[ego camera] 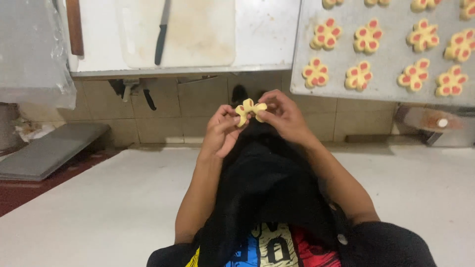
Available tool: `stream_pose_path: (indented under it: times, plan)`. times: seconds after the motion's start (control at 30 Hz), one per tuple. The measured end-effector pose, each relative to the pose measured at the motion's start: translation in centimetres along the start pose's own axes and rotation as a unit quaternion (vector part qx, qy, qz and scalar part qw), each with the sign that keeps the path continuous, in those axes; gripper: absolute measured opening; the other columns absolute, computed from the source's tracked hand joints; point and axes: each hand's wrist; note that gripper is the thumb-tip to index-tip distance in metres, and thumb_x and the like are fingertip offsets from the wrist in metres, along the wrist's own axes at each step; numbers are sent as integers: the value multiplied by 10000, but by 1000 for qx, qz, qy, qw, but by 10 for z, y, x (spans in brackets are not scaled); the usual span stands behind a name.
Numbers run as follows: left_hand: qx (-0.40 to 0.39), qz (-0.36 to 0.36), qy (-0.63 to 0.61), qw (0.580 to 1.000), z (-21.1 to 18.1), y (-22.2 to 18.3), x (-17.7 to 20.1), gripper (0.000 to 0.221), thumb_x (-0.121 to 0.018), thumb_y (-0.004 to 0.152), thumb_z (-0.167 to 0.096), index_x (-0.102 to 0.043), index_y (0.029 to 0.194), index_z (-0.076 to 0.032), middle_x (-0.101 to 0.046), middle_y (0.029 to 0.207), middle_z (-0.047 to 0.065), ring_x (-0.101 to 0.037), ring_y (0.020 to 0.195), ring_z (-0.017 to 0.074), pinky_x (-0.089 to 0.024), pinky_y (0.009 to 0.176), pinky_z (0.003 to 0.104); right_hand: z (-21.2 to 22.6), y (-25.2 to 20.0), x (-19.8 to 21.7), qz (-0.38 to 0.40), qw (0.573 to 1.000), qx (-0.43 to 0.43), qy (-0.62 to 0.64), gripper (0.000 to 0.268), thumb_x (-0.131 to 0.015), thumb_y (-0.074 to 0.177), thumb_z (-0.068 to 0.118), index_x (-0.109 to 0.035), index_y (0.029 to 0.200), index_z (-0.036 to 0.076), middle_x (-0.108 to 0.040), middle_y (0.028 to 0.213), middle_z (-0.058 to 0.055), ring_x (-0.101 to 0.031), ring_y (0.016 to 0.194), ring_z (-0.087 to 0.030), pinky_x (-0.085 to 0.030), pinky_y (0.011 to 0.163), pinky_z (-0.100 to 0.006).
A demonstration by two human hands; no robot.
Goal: Shaping dough into flower patterns by cutting and folding, then arranging them on a baking tray.
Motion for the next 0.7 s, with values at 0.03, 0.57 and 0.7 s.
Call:
stream_pose_path:
  times: [0.03,0.57,0.7]
  plan:
    - [5,-3,4,1000,9,-6,3,281,-646,891,110,-525,1090,-47,-663,1099,145,-740,1014,337,-644,951,441,-2,-9,-1,-4,1000,-2,6,279,-749,953,29,-631,1205,43,-665,1010,-105,-702,843,-195,-588,769,-336]
    - [128,-58,30,990,73,-50,-21,116,-637,876,53,-714,959,81,-721,846,186,-762,866,295,-637,923,465,-8,-106,41,-7,996,-88,-22,296,-887,811,66,-750,1072,86,-716,1015,-29,-603,862,-125,-484,768,-267]
    - [100,-20,107,989,78,-42,-7,175,-650,883,31,-725,1025,101,-704,822,164,-757,824,283,-657,858,453,46,-108,50,26,992,-93,-80,359,-877,811,84,-777,1156,77,-775,1101,-95,-590,856,-182,-451,762,-329]
Point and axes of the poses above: each hand's wrist, its own y-axis towards the middle knuckle, its own x-axis out of the back of the hand, z = x × y
